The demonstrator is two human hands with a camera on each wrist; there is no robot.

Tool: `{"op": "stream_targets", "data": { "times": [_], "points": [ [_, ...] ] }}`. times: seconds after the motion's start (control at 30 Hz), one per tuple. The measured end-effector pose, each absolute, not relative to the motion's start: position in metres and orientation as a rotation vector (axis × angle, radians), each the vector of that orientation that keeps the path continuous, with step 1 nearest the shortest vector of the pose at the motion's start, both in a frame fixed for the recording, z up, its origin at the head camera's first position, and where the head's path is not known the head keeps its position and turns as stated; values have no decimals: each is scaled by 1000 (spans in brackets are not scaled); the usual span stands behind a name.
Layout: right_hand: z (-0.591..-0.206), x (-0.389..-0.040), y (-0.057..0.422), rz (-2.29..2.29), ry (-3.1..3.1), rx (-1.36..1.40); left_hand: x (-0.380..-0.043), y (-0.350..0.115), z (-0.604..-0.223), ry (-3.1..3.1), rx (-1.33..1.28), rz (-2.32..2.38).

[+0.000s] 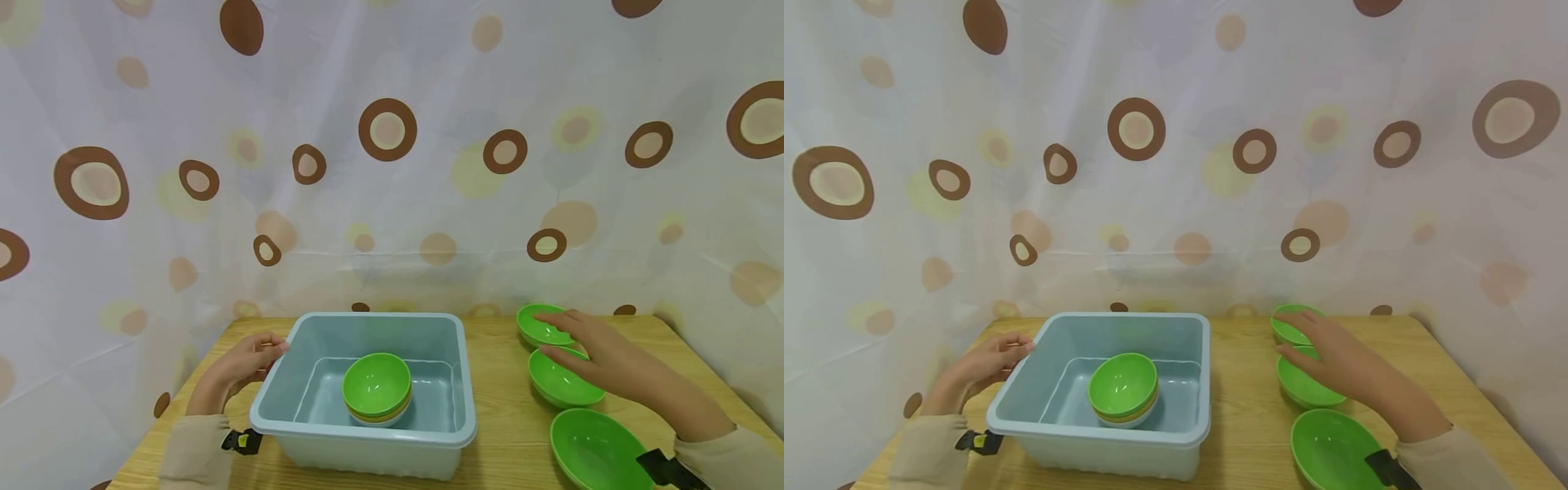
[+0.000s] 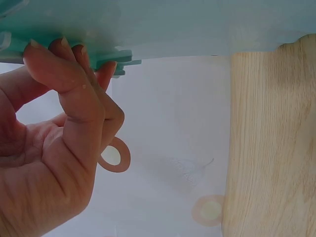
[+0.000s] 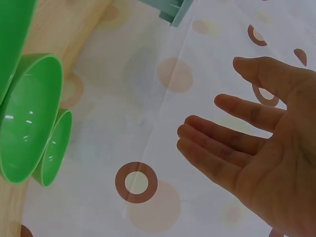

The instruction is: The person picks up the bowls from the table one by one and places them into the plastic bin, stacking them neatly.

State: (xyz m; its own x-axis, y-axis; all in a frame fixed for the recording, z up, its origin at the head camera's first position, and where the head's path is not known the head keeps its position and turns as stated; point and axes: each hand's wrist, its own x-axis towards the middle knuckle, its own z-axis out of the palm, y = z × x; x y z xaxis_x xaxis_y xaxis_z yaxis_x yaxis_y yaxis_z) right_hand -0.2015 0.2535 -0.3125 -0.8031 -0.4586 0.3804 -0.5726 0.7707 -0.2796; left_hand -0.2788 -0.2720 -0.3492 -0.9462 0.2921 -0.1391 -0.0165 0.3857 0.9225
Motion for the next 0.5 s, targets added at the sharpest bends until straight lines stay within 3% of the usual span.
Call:
{"op": "stream_targets", "data": {
  "times": [0.5],
  "points": [
    [-354,-189,291,440,-2934,823,-278,-274,-349,2360,272,1580]
  ]
}}
